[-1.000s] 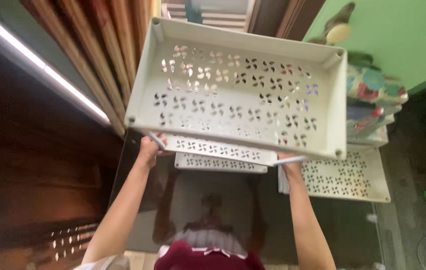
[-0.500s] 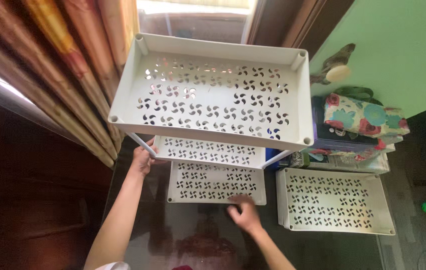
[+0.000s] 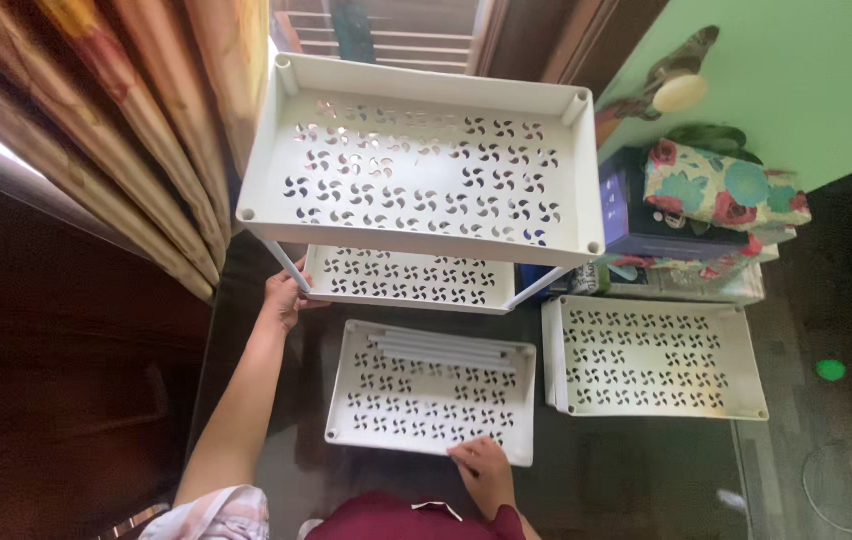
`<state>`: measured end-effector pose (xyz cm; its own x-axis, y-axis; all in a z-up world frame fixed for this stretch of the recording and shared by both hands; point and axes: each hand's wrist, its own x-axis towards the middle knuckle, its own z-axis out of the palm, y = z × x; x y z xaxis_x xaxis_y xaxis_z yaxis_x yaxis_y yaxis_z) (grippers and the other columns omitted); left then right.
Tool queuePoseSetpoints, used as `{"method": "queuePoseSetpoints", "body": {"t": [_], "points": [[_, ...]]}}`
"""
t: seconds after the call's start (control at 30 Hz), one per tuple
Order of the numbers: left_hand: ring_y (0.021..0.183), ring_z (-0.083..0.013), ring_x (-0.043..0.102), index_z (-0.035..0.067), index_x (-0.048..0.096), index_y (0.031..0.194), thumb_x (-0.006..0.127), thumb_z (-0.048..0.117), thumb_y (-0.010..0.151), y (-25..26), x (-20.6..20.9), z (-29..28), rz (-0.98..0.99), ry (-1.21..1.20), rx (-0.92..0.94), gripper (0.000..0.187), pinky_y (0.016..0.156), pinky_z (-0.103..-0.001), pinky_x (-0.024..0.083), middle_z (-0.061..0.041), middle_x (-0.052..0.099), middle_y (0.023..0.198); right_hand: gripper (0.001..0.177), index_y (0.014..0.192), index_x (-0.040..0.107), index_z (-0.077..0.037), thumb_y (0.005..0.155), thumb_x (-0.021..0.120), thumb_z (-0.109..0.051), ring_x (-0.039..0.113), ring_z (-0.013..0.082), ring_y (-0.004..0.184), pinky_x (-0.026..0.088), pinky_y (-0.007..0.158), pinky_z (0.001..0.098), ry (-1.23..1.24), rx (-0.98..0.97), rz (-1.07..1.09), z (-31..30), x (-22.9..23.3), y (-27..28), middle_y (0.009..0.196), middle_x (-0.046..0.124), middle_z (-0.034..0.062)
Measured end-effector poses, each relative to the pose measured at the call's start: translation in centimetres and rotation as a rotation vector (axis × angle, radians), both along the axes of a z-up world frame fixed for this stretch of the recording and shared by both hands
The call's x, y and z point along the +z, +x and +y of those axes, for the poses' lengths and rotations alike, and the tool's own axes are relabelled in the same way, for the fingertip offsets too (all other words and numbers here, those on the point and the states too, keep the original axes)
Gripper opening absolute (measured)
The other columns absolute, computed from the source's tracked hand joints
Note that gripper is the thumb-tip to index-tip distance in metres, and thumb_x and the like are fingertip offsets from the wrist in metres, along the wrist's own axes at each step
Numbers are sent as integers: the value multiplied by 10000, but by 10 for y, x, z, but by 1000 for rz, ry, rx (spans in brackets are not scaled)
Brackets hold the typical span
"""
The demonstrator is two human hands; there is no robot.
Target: The person takes apart a white plastic storage rack on a glass table, pulling the perforated shelves off the white support poles and laying the parts out. They then rebuild the rack by fitting the shelves back onto the poles and pressing each tier into place.
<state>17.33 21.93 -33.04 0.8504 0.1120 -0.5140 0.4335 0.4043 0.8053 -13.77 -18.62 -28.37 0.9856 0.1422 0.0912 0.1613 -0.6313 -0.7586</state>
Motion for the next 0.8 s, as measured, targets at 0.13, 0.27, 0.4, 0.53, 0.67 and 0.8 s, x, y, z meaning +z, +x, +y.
{"method": "queuePoseSetpoints", "body": {"t": [0.13,0.27,0.4,0.53,0.67,0.8], "points": [[736,-257,719,91,697,1307,654,41,847,-16,-3,-9,47,-2,-25,465,644,-535,642,-89,708,899,215,923,827,-105,738,794,1,684,220,853,548,759,365,33,58,16,-10,-4,-31,870,768,26],[752,-268,738,86,688,1325,616,-13,801,-34,-3,-22,80,24,-62,538,658,-511,617,-105,739,937,273,935,846,-106,694,795,12,678,216,873,553,801,368,-7,137,112,-29,-5,-48,886,780,34],[768,-275,730,67,682,1347,604,-14,840,-57,-2,-36,74,46,-56,520,659,-512,648,-133,718,961,279,946,846,-108,694,804,6,682,211,891,549,828,365,-21,181,187,-39,-4,-58,902,786,33],[817,-271,748,55,657,1354,590,13,879,-83,-4,-45,63,46,-50,482,675,-492,616,-131,728,1022,314,983,853,-113,694,796,-2,668,226,903,572,798,355,21,245,203,-40,-5,-62,929,794,40],[851,-289,739,58,659,1318,595,-1,864,-104,2,-48,57,18,-89,462,677,-495,619,-143,723,1056,284,1030,849,-129,768,795,-33,665,226,931,575,833,353,17,250,309,-36,-7,-69,962,797,40],[888,-297,744,-12,672,1169,604,51,920,-119,16,-52,86,67,-123,265,712,-498,633,-162,692,1085,267,1049,845,-160,800,805,-72,685,214,925,571,830,343,-14,368,234,-33,-12,-68,998,791,47]]}}
